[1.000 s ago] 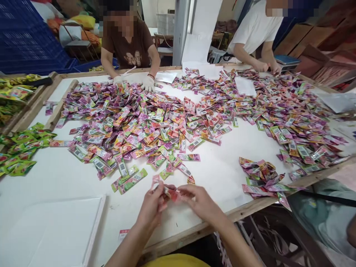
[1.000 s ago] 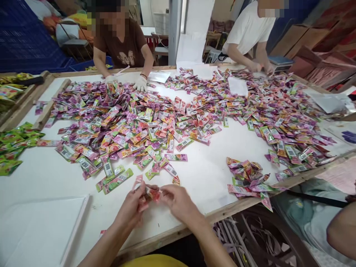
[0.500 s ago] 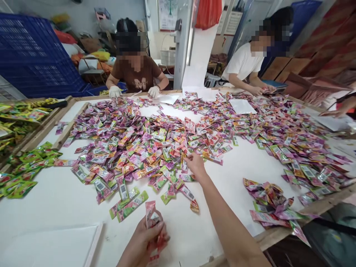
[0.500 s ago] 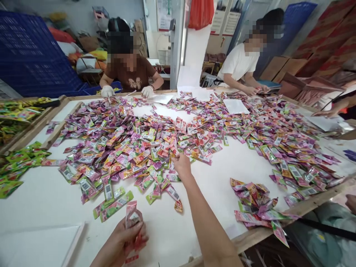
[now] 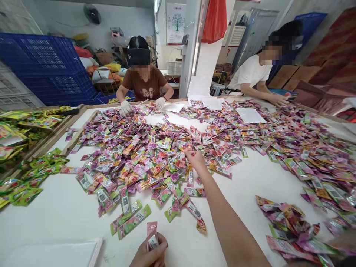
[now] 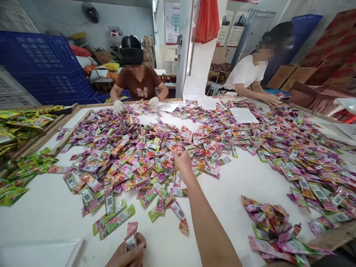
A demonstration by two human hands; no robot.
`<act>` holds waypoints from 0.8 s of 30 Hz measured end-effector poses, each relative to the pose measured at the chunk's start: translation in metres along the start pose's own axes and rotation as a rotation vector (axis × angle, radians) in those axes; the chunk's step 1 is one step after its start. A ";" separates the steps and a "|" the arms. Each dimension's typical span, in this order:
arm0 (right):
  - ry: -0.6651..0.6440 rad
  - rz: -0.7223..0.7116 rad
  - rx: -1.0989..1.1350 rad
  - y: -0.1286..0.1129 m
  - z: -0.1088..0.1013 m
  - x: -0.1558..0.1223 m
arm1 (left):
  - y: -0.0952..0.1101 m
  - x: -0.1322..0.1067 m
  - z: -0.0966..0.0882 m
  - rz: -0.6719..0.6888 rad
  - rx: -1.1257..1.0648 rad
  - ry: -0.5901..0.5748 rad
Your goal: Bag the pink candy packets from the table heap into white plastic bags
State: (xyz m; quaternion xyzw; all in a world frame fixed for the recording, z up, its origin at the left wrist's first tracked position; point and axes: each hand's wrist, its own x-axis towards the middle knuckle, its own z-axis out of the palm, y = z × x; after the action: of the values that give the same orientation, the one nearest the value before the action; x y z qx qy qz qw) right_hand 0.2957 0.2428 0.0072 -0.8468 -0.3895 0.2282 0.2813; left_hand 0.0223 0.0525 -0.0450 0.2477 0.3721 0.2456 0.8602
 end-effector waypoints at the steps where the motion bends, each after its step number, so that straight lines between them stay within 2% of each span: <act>1: -0.026 0.007 -0.012 -0.010 0.006 -0.001 | 0.000 0.001 0.001 0.000 0.017 0.002; 3: -0.074 0.035 -0.021 -0.024 0.016 -0.003 | 0.002 0.001 0.001 0.017 0.040 0.004; 5: -0.115 0.065 0.004 -0.029 0.016 -0.007 | 0.005 -0.001 0.001 0.046 0.034 0.002; 9: -0.237 0.050 0.133 -0.010 -0.007 -0.032 | 0.020 -0.012 0.007 0.055 -0.009 0.082; 12: -0.427 -0.009 0.305 0.008 -0.019 -0.086 | 0.035 -0.014 0.018 0.041 -0.030 0.221; 15: -0.632 -0.133 0.422 0.014 -0.008 -0.166 | 0.043 -0.008 0.032 0.068 -0.059 0.249; 17: -0.582 -0.281 0.410 0.015 0.004 -0.212 | 0.042 -0.002 0.038 0.091 -0.096 0.223; 18: -0.566 -0.352 0.411 0.015 0.008 -0.228 | 0.041 0.000 0.039 0.104 -0.127 0.229; 19: -0.614 -0.407 0.430 0.016 0.010 -0.236 | 0.041 0.000 0.038 0.122 -0.163 0.249; 20: -0.721 -0.437 0.463 0.018 0.009 -0.238 | 0.041 0.000 0.036 0.143 -0.196 0.287; 22: -0.962 -0.416 0.509 0.023 0.005 -0.219 | 0.044 -0.005 0.029 0.186 -0.222 0.393; 23: -0.959 -0.376 0.486 0.025 0.002 -0.202 | 0.046 -0.010 0.025 0.211 -0.210 0.443; 24: -0.842 -0.325 0.423 0.027 0.001 -0.181 | 0.048 -0.014 0.021 0.240 -0.189 0.482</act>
State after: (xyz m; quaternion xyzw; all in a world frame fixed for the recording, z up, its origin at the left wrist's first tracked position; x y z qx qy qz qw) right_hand 0.2022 0.0858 0.0197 -0.5337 -0.5416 0.5776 0.2970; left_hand 0.0183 0.0753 0.0047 0.1431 0.5092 0.4312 0.7310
